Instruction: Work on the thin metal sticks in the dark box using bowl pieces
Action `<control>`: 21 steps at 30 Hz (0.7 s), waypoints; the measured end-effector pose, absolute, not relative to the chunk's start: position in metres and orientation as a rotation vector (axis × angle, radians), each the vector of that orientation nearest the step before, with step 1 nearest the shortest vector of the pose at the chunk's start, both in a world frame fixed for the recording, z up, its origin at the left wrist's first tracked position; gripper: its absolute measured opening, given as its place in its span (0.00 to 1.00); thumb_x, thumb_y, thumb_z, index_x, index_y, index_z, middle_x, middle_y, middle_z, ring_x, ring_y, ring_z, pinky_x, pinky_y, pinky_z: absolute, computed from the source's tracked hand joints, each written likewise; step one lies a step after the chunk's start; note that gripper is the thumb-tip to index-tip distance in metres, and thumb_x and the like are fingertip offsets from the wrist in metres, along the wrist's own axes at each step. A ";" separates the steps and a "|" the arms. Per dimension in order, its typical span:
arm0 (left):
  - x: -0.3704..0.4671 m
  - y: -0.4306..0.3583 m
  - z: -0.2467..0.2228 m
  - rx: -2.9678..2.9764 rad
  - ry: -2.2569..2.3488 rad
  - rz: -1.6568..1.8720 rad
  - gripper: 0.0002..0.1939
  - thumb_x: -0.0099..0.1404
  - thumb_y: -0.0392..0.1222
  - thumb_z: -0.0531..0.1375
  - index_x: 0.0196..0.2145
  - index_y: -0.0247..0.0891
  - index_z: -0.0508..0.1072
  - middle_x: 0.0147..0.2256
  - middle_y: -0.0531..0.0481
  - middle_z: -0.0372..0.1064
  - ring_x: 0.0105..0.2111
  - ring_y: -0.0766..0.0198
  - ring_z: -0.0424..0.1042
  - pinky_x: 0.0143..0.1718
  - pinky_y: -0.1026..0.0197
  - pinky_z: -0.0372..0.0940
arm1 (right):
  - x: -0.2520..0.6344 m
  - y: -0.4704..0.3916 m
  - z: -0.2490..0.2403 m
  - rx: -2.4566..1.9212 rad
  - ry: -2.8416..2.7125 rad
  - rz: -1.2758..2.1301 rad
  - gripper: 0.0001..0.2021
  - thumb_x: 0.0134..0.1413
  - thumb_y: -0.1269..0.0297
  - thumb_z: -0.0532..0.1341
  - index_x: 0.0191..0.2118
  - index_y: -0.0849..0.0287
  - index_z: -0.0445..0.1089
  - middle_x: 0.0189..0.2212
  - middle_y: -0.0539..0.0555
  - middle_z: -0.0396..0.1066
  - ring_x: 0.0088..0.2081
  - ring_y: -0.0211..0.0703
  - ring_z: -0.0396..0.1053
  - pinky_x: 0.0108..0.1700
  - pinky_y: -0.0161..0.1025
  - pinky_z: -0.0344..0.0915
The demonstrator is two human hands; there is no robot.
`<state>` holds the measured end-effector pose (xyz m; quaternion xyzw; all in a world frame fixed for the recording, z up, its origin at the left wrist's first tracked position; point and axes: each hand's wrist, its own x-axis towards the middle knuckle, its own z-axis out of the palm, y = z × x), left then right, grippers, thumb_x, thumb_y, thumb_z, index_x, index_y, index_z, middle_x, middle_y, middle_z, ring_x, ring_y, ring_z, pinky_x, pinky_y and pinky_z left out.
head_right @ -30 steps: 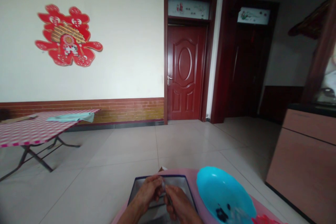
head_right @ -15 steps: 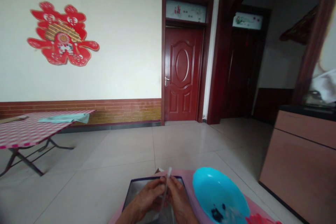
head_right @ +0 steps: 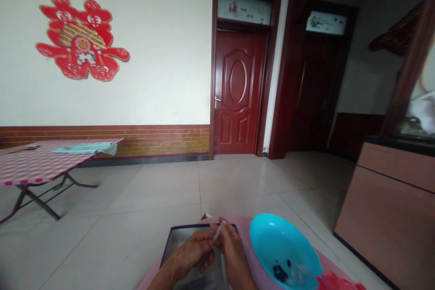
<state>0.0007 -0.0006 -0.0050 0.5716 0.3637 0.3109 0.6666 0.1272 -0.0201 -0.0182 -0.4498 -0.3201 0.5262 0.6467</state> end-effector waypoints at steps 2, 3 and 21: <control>0.001 -0.001 -0.004 1.314 0.765 0.683 0.14 0.54 0.52 0.59 0.27 0.38 0.73 0.16 0.56 0.63 0.13 0.72 0.56 0.15 0.68 0.50 | 0.125 -0.020 -0.019 -1.016 -0.737 1.223 0.26 0.38 0.45 0.65 0.41 0.58 0.70 0.35 0.56 0.75 0.40 0.51 0.72 0.37 0.41 0.67; 0.001 -0.001 -0.005 1.330 0.746 0.689 0.15 0.55 0.53 0.58 0.27 0.38 0.72 0.16 0.56 0.63 0.12 0.72 0.55 0.14 0.68 0.49 | 0.125 -0.020 -0.020 -1.018 -0.759 1.231 0.25 0.37 0.46 0.65 0.40 0.58 0.71 0.35 0.56 0.75 0.40 0.51 0.72 0.37 0.41 0.67; -0.006 0.010 -0.012 2.083 1.077 1.013 0.19 0.63 0.48 0.52 0.20 0.40 0.72 0.19 0.51 0.66 0.23 0.64 0.64 0.30 0.64 0.56 | 0.125 -0.019 -0.017 -1.175 -0.743 1.206 0.23 0.32 0.47 0.68 0.33 0.59 0.75 0.36 0.57 0.76 0.40 0.51 0.72 0.39 0.41 0.65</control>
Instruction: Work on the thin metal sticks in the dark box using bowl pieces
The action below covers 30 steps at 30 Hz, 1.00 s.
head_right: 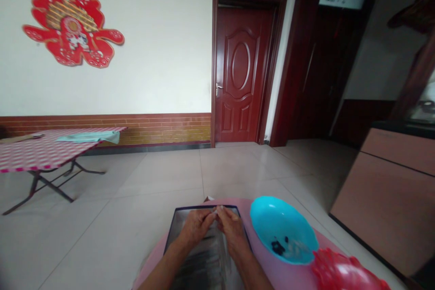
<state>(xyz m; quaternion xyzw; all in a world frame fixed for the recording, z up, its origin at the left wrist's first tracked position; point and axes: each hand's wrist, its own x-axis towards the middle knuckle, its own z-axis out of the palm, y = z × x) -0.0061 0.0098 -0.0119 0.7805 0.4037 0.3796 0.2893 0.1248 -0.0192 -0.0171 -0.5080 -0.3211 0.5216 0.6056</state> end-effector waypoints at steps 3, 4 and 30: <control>-0.008 0.007 -0.006 2.133 1.136 1.031 0.18 0.64 0.49 0.51 0.25 0.42 0.75 0.23 0.48 0.71 0.26 0.61 0.68 0.33 0.63 0.58 | 0.123 -0.019 -0.018 -1.121 -0.812 1.206 0.22 0.36 0.47 0.67 0.35 0.59 0.74 0.35 0.56 0.76 0.39 0.49 0.71 0.40 0.41 0.65; -0.008 0.006 -0.005 2.133 1.133 1.037 0.17 0.64 0.49 0.51 0.27 0.42 0.76 0.25 0.47 0.73 0.28 0.60 0.70 0.34 0.63 0.58 | 0.122 -0.019 -0.018 -1.092 -0.831 1.205 0.22 0.37 0.46 0.66 0.35 0.59 0.74 0.35 0.56 0.76 0.39 0.49 0.71 0.40 0.41 0.65; -0.022 0.015 -0.008 1.917 1.435 1.263 0.14 0.65 0.47 0.50 0.39 0.43 0.74 0.30 0.46 0.75 0.29 0.60 0.72 0.33 0.63 0.60 | 0.119 -0.017 -0.034 -1.458 -1.530 0.679 0.10 0.50 0.62 0.56 0.32 0.56 0.75 0.32 0.54 0.74 0.36 0.45 0.68 0.39 0.40 0.60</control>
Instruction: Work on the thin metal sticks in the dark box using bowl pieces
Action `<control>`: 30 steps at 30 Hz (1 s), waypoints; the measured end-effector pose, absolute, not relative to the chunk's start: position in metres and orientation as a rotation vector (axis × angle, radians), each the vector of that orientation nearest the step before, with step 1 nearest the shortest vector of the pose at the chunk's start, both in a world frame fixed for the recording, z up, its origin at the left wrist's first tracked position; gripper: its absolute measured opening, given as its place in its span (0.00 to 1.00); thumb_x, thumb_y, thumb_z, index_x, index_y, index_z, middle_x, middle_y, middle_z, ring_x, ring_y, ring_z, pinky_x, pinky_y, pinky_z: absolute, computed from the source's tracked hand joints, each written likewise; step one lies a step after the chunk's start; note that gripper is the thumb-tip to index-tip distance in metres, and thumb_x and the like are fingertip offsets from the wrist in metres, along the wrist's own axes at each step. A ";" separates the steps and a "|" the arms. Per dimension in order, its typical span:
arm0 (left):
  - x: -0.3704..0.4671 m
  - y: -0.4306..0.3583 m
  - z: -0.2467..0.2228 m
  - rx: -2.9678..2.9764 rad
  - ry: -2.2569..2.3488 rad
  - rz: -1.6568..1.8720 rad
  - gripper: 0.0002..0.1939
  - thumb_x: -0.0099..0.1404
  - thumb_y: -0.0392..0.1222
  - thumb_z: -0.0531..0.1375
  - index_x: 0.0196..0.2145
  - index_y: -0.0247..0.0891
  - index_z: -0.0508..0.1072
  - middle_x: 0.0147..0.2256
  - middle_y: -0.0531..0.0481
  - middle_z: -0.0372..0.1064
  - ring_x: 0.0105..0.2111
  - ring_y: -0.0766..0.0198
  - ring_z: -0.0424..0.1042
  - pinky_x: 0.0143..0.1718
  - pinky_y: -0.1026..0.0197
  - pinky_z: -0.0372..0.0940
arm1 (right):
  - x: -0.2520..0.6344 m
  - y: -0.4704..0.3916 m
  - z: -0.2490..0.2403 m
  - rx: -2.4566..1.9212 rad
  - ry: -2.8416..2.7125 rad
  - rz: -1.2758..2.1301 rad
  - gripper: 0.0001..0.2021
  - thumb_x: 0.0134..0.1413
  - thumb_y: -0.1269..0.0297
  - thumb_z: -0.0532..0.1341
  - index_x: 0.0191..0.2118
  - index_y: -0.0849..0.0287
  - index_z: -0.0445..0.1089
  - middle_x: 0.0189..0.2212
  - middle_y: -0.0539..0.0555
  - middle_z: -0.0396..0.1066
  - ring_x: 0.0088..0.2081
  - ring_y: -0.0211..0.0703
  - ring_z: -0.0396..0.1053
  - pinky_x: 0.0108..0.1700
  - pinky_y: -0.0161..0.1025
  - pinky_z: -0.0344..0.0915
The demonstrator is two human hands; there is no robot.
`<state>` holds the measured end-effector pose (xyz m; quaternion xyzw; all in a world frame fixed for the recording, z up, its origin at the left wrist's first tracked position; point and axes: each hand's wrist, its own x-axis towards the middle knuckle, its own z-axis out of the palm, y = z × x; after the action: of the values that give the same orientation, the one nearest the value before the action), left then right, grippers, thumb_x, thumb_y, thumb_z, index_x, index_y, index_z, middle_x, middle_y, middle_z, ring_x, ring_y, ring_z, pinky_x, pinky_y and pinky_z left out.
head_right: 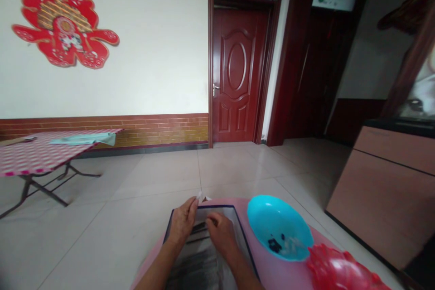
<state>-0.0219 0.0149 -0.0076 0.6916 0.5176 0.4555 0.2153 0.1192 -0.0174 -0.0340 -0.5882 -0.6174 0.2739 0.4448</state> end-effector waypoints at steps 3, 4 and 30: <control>-0.022 0.021 -0.011 1.750 1.459 1.411 0.15 0.66 0.48 0.48 0.32 0.40 0.70 0.23 0.50 0.70 0.25 0.62 0.69 0.30 0.64 0.59 | 0.109 -0.022 -0.041 -1.531 -1.960 0.408 0.11 0.47 0.70 0.55 0.30 0.56 0.75 0.32 0.55 0.74 0.36 0.46 0.68 0.40 0.40 0.58; -0.021 0.024 -0.013 1.660 1.427 1.439 0.15 0.66 0.49 0.47 0.31 0.40 0.69 0.22 0.51 0.69 0.23 0.64 0.68 0.28 0.64 0.59 | 0.104 -0.024 -0.042 -1.553 -2.056 0.349 0.12 0.47 0.71 0.54 0.31 0.56 0.75 0.33 0.56 0.74 0.37 0.47 0.68 0.41 0.41 0.58; -0.020 0.027 0.000 0.450 0.623 1.457 0.06 0.56 0.31 0.62 0.32 0.34 0.69 0.23 0.52 0.70 0.22 0.70 0.70 0.21 0.72 0.64 | 0.117 -0.004 -0.043 -1.445 -1.474 0.058 0.23 0.53 0.66 0.49 0.56 0.63 0.61 0.46 0.62 0.72 0.45 0.49 0.71 0.45 0.42 0.67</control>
<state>-0.0201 0.0275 0.0001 0.2006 0.2776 0.6489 0.6794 0.1166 -0.0043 -0.0426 -0.6009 -0.6127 0.0243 0.5128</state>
